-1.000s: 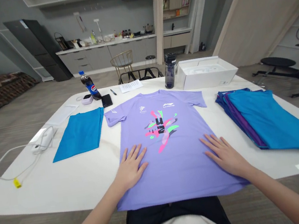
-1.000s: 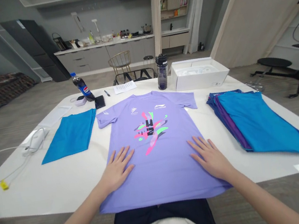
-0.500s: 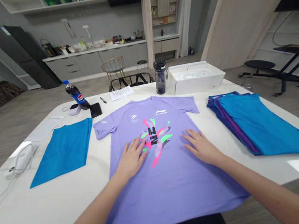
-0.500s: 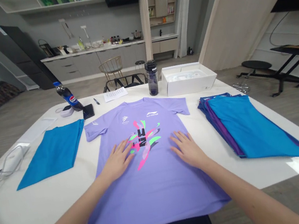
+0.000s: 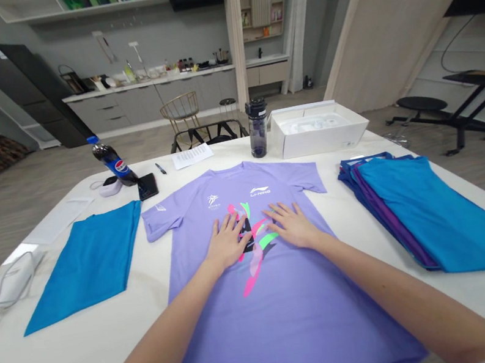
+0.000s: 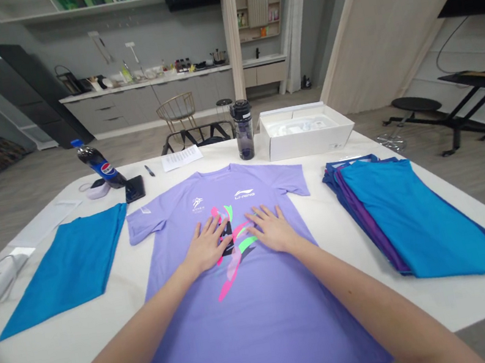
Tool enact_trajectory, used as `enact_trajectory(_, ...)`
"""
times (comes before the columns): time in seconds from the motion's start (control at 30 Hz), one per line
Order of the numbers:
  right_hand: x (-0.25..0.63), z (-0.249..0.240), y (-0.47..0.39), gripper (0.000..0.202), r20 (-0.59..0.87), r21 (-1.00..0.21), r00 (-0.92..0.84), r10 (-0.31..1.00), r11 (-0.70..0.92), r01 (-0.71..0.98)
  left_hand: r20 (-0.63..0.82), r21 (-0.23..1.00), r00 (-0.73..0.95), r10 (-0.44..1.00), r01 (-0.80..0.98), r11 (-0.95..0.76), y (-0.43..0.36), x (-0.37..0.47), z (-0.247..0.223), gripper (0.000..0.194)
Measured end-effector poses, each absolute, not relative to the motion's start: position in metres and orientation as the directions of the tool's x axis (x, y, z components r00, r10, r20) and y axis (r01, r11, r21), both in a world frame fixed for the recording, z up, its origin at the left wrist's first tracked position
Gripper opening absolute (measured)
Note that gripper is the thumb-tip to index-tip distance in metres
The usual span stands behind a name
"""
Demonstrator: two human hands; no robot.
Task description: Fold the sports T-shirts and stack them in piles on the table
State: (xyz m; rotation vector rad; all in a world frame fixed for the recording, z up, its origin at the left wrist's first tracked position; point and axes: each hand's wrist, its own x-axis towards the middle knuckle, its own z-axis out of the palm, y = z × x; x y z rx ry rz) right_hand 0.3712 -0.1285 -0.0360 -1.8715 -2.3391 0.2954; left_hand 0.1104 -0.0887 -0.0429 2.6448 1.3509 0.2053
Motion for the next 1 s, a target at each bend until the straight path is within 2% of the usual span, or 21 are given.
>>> enact_trajectory(0.2,0.442,-0.027,-0.072,0.055,0.174,-0.243,0.06,0.983,-0.016,0.97,0.118,0.191,0.584,0.803,0.78,-0.596,-0.048,0.134,-0.032,0.057)
enact_trajectory(0.33,0.483,-0.025,-0.025,0.051,0.185,-0.267,0.145,0.972,-0.093,0.959,0.142,0.223,0.688,0.712,0.679,-0.7,0.016,0.187,-0.027,0.051)
enact_trajectory(0.43,0.498,-0.029,-0.002,0.05,0.131,-0.275,0.177,0.976,-0.136,0.952,0.151,0.24,0.735,0.661,0.621,-0.746,0.058,0.236,-0.027,0.05)
enact_trajectory(0.57,0.508,-0.033,0.014,0.054,0.046,-0.245,0.33,0.943,-0.31,0.919,0.123,0.231,0.638,0.761,0.727,-0.647,0.093,0.284,-0.032,0.048)
enact_trajectory(0.67,0.518,-0.034,0.019,0.052,0.041,-0.208,0.44,0.897,-0.423,0.882,0.107,0.204,0.527,0.843,0.818,-0.538,0.116,0.298,-0.035,0.043)
enact_trajectory(0.9,0.552,-0.033,0.028,0.039,0.107,-0.105,0.522,0.846,-0.512,0.852,-0.041,0.274,0.438,0.898,0.869,-0.411,0.187,0.305,-0.031,0.037)
enact_trajectory(1.0,0.56,-0.033,0.031,0.039,0.078,-0.105,0.558,0.826,-0.55,0.829,-0.063,0.294,0.434,0.899,0.869,-0.399,0.201,0.31,-0.032,0.033)
